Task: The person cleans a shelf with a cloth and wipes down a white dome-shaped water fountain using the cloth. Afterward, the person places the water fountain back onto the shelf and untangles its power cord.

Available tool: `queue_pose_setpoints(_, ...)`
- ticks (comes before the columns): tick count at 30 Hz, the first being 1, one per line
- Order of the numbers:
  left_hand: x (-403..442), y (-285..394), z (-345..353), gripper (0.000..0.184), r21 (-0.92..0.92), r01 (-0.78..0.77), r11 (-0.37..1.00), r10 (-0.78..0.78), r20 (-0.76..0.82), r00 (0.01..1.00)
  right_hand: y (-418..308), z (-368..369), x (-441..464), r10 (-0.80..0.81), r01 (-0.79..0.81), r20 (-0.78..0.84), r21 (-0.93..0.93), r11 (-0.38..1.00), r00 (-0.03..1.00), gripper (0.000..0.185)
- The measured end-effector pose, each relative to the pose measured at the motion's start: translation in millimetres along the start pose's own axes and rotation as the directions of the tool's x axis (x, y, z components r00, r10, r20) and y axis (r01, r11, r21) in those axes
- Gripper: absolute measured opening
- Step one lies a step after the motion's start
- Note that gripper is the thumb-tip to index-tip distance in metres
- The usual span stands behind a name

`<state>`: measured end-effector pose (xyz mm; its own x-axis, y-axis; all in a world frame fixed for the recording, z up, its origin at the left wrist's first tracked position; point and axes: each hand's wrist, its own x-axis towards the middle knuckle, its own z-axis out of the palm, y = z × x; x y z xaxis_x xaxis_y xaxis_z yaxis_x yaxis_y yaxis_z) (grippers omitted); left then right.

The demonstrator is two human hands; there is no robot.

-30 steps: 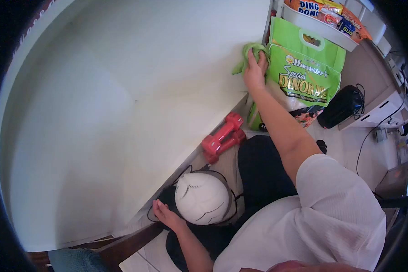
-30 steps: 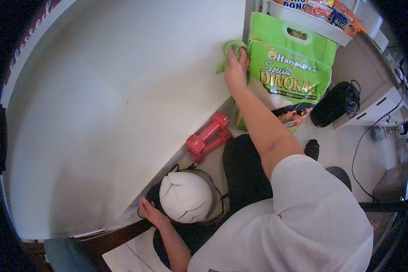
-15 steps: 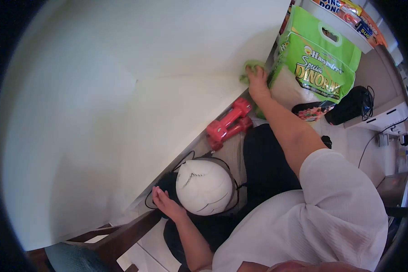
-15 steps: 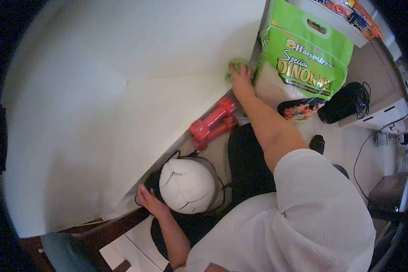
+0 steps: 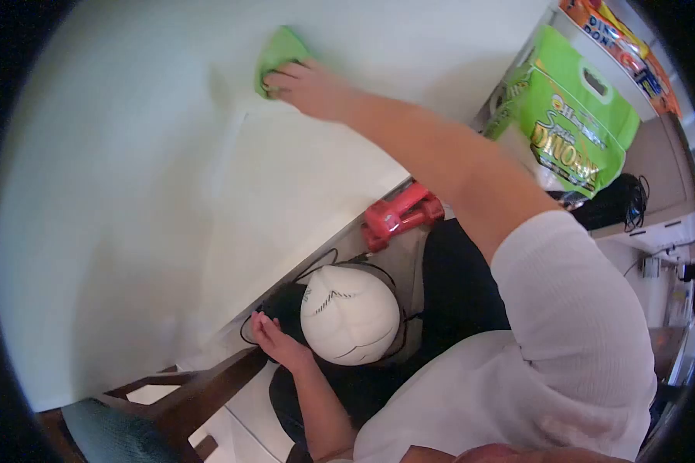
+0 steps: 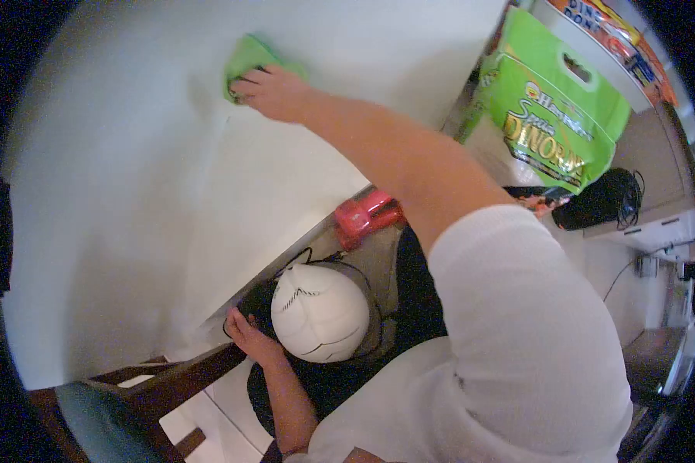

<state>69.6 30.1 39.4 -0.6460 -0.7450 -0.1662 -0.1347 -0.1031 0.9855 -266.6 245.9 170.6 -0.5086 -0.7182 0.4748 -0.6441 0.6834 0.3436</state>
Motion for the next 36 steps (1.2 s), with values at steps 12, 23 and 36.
queue_pose_setpoints(12,7.2,-1.4,-4.6,0.033,-0.002,-0.004,1.0,0.004,-0.009,1.0,64.2,35.1,-117.8,-0.167,0.373,0.641,-0.2,0.906,0.749,0.035)
queue_pose_setpoints(23,-1.5,2.9,-7.5,0.032,-0.065,-0.034,0.997,0.033,-0.024,0.999,67.3,-15.7,-253.5,0.275,0.133,0.845,-0.371,0.919,0.459,0.023)
queue_pose_setpoints(36,-14.0,10.2,-15.7,0.019,-0.001,-0.401,0.916,0.401,0.02,0.916,-58.8,-181.8,-185.5,-0.294,-0.573,0.728,0.675,0.465,0.619,0.041)
